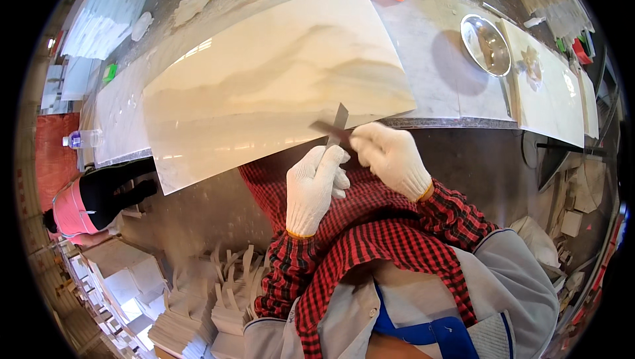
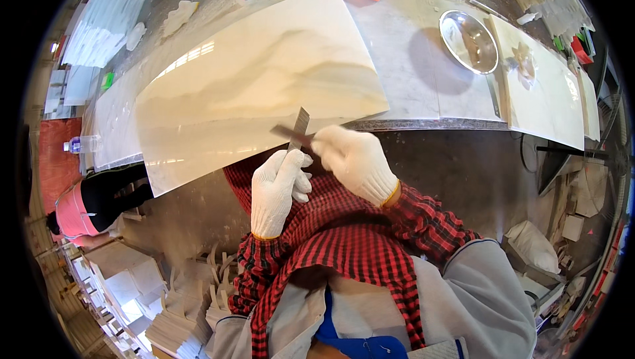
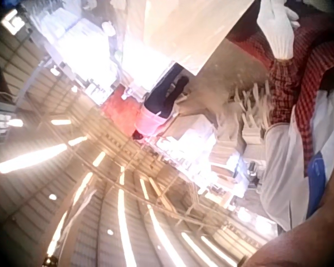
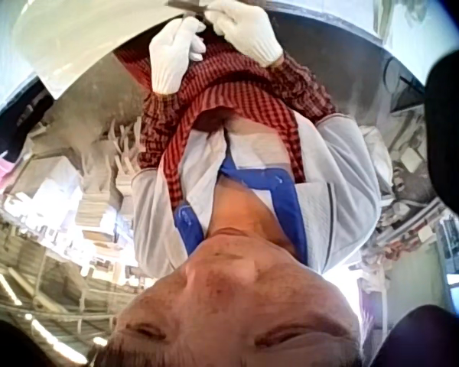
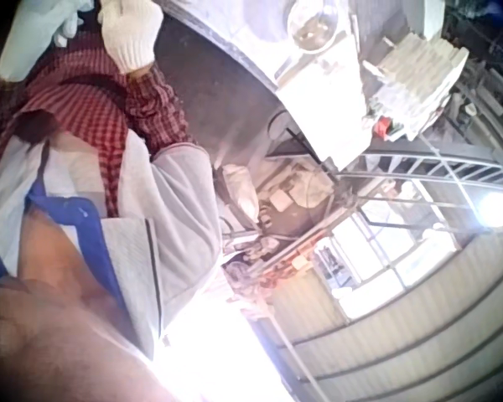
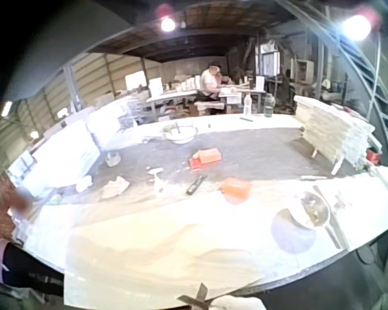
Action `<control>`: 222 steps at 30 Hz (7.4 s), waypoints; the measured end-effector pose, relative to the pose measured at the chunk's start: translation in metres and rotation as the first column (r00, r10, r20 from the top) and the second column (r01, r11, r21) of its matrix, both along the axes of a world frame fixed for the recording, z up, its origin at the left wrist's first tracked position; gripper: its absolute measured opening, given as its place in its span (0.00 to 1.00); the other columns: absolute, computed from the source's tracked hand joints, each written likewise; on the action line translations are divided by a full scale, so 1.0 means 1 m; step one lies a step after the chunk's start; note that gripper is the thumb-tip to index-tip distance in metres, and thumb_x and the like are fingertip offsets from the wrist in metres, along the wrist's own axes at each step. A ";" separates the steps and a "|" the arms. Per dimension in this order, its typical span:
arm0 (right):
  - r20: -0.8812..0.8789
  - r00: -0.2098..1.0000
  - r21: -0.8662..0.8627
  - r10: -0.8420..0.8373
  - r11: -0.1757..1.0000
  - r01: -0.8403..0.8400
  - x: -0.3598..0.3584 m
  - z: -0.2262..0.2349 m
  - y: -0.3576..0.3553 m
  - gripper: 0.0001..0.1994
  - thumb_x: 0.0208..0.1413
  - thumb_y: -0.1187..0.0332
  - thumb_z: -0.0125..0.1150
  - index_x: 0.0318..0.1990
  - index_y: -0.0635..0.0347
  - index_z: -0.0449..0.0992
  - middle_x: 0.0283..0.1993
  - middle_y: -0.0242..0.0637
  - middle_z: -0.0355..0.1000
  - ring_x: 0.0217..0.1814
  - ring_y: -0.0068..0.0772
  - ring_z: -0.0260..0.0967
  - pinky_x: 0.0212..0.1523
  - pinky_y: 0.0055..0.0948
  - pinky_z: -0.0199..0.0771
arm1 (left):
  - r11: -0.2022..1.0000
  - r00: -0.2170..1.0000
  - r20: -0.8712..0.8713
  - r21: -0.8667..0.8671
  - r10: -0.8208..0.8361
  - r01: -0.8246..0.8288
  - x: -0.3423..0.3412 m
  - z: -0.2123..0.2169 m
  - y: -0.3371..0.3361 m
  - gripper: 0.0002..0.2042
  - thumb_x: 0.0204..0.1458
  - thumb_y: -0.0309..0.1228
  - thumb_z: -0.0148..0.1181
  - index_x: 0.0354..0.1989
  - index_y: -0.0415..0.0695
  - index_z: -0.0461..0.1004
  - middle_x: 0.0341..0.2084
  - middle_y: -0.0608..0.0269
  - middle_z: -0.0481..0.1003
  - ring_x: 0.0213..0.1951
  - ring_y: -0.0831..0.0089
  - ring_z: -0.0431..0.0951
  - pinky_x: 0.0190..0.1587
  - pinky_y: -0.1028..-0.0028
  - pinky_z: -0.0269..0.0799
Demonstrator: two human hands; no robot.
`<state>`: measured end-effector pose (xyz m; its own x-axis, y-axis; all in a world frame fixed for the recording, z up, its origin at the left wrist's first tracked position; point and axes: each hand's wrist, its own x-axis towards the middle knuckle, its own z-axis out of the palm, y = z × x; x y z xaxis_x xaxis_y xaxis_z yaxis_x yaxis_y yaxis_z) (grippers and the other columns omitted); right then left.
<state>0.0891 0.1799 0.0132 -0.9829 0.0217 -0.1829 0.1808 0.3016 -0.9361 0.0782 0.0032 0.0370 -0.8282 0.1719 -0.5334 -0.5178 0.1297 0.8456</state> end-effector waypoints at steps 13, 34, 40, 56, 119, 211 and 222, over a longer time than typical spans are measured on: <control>-0.043 0.998 0.081 -0.042 0.996 0.045 -0.012 0.010 0.002 0.08 0.62 0.71 0.62 0.44 0.65 0.81 0.26 0.40 0.76 0.26 0.30 0.75 0.32 0.30 0.75 | 0.999 1.000 -0.022 -0.034 -0.012 0.012 0.006 0.007 0.000 0.16 0.67 0.39 0.55 0.37 0.37 0.79 0.17 0.65 0.74 0.20 0.81 0.73 0.25 0.80 0.69; -0.264 0.775 0.228 -0.574 0.744 0.628 -0.013 -0.004 0.138 0.12 0.65 0.63 0.63 0.48 0.61 0.83 0.26 0.33 0.77 0.26 0.18 0.70 0.29 0.26 0.71 | 1.000 1.000 -0.015 -0.002 0.011 -0.011 0.009 0.005 0.010 0.16 0.67 0.39 0.55 0.41 0.36 0.80 0.19 0.63 0.75 0.20 0.80 0.75 0.25 0.80 0.71; -0.514 0.782 0.707 -0.352 0.342 0.619 -0.013 0.008 0.238 0.14 0.63 0.59 0.61 0.49 0.54 0.83 0.44 0.46 0.81 0.46 0.49 0.79 0.48 0.40 0.77 | 0.998 0.998 0.015 0.016 -0.061 0.061 0.012 -0.004 0.017 0.19 0.69 0.41 0.52 0.46 0.36 0.79 0.16 0.65 0.73 0.20 0.78 0.75 0.32 0.78 0.75; -0.145 0.989 0.106 0.028 0.994 -0.013 0.013 0.007 0.030 0.15 0.57 0.60 0.66 0.47 0.60 0.83 0.45 0.45 0.79 0.47 0.45 0.79 0.50 0.36 0.77 | 0.984 0.975 -0.148 0.029 -0.167 0.173 0.012 -0.023 0.033 0.14 0.68 0.32 0.53 0.53 0.35 0.76 0.30 0.56 0.82 0.32 0.71 0.83 0.40 0.72 0.78; -0.205 0.971 0.175 -0.127 0.971 0.163 -0.262 -0.023 0.089 0.19 0.66 0.55 0.59 0.44 0.65 0.82 0.41 0.27 0.75 0.44 0.18 0.65 0.46 0.24 0.63 | 0.176 0.705 -0.529 -0.727 0.472 -0.663 -0.090 -0.082 -0.311 0.34 0.66 0.60 0.34 0.46 0.43 0.82 0.41 0.46 0.82 0.45 0.45 0.81 0.51 0.55 0.73; -0.605 0.722 -0.035 -0.336 0.917 0.397 -0.183 -0.031 0.064 0.14 0.64 0.64 0.65 0.49 0.66 0.83 0.55 0.38 0.78 0.57 0.26 0.73 0.58 0.31 0.73 | 0.372 0.628 -0.512 -0.518 0.586 -0.770 -0.032 -0.121 -0.270 0.36 0.68 0.57 0.42 0.62 0.30 0.72 0.61 0.41 0.74 0.59 0.52 0.75 0.62 0.62 0.67; -0.200 0.907 -0.252 -0.371 0.914 0.318 -0.155 -0.010 0.135 0.17 0.70 0.58 0.56 0.48 0.65 0.83 0.38 0.28 0.75 0.40 0.19 0.68 0.44 0.22 0.68 | 0.409 0.646 -0.475 -0.512 0.598 -0.755 -0.032 -0.120 -0.276 0.35 0.69 0.55 0.43 0.64 0.30 0.71 0.62 0.41 0.73 0.60 0.53 0.74 0.63 0.63 0.66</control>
